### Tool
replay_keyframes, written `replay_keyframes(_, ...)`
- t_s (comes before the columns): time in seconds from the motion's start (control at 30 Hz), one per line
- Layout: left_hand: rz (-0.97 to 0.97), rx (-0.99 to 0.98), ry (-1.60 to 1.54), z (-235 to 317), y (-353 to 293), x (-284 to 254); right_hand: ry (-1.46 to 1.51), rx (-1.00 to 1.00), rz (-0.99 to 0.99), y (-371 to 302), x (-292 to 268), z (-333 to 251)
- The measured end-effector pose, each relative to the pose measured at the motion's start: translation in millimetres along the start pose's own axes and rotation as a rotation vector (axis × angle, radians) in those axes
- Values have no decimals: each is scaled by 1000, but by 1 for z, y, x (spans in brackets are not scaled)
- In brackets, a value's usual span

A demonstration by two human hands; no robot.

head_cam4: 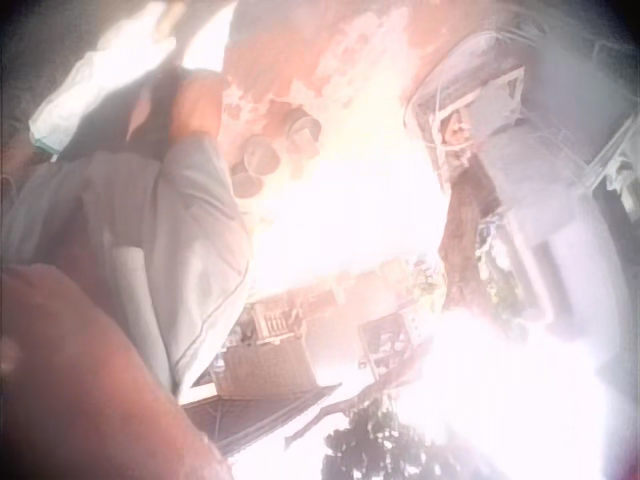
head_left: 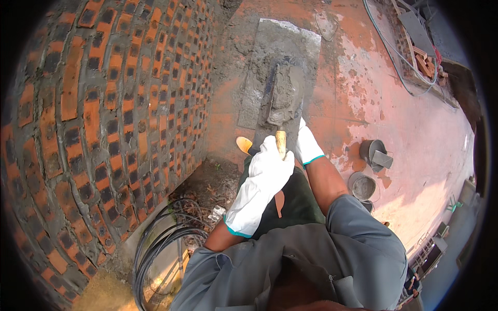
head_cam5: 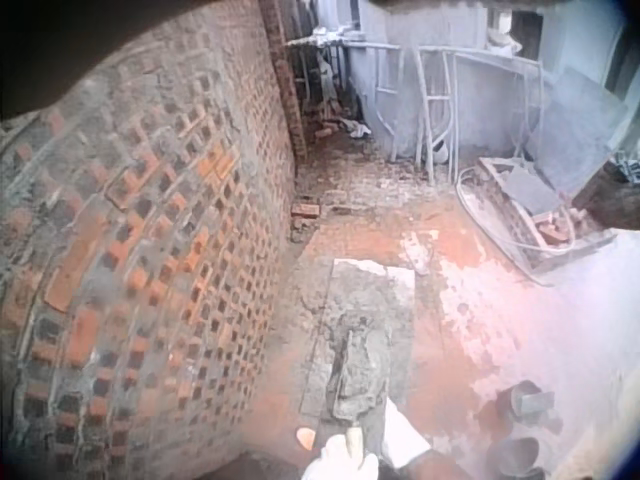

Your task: The person kneels beside a brick wall and uses a trowel and hawk to scoop mortar and apply it to the wall surface. They repeatedly smooth the mortar into the brick joints and face, working along the lower section of the wall.

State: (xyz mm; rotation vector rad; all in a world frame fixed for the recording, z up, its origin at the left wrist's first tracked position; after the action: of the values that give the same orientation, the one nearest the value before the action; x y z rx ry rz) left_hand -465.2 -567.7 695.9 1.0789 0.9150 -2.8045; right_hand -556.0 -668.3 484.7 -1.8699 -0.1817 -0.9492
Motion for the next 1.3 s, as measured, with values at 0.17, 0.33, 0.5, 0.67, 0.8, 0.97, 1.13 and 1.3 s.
replay_keyframes(0.17, 5, 160, -193, 35, -111, -46, -603, -183, -102, -127, 18, -13)
replay_keyframes(0.33, 17, 64, -175, 19, -169, -63, -471, 4, -42, -181, 26, -4)
replay_keyframes(0.5, 56, -18, -325, -12, -243, -73, -520, 22, -39, -237, 39, 22)
replay_keyframes(0.67, 153, -170, -427, -49, -322, -89, -489, 39, -172, -268, 66, 64)
replay_keyframes(0.8, 344, -165, -486, -91, -373, -88, -516, 113, -241, -302, 83, 104)
replay_keyframes(0.97, 702, 2, -151, -132, -451, -112, -820, 37, -384, -336, 102, 158)
replay_keyframes(1.13, 635, -160, -220, -177, -526, -118, -1027, -130, -560, -358, 116, 216)
replay_keyframes(1.3, 709, -280, -246, -211, -576, -127, -1391, -256, -648, -390, 133, 248)
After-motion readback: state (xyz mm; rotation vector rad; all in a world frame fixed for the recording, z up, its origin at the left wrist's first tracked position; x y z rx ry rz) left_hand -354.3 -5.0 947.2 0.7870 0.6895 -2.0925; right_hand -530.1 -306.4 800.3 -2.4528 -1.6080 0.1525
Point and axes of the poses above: each hand's wrist, its own y-axis towards the middle knuckle, its own x-axis out of the palm, z = x × y, the point moved 8 cm from there along y, towards the middle knuckle, and after that the axes turned 5 degrees about x, right-handed, at the moved point
